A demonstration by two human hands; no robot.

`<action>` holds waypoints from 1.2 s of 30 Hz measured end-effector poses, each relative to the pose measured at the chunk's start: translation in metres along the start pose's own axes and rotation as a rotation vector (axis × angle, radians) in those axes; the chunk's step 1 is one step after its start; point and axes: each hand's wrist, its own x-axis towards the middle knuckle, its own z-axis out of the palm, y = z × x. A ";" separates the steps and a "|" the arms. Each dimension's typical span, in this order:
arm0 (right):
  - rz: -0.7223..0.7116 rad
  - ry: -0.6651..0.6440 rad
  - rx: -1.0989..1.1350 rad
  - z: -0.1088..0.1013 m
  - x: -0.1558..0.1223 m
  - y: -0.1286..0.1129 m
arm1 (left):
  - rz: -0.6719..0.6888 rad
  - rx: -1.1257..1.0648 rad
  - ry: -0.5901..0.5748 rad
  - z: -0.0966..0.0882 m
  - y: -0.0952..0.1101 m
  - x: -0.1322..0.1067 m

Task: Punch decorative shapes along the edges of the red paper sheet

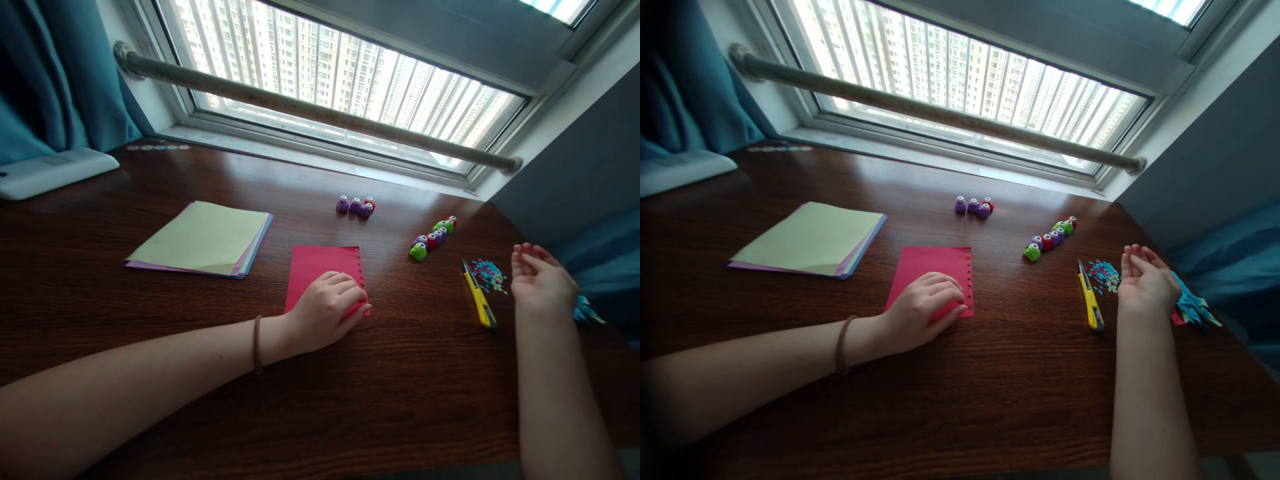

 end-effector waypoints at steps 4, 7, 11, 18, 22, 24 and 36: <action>-0.160 0.092 -0.080 -0.009 0.016 0.005 | 0.004 0.009 -0.002 -0.001 0.001 0.001; -0.269 0.122 -0.134 -0.011 0.024 0.010 | 0.018 0.011 0.002 -0.002 0.002 0.001; -0.349 0.122 -0.200 -0.014 0.029 0.012 | 0.023 0.009 0.009 -0.002 0.001 0.002; -0.368 0.146 -0.292 -0.020 0.035 0.015 | 0.025 0.011 -0.006 -0.001 0.001 0.001; -0.380 0.144 -0.315 -0.021 0.037 0.019 | 0.026 0.013 -0.010 -0.002 0.002 0.002; -0.389 0.144 -0.327 -0.020 0.037 0.019 | 0.025 0.014 -0.013 -0.002 0.002 0.002; -0.439 0.172 -0.421 -0.018 0.032 0.019 | 0.038 0.021 0.013 -0.002 0.001 0.001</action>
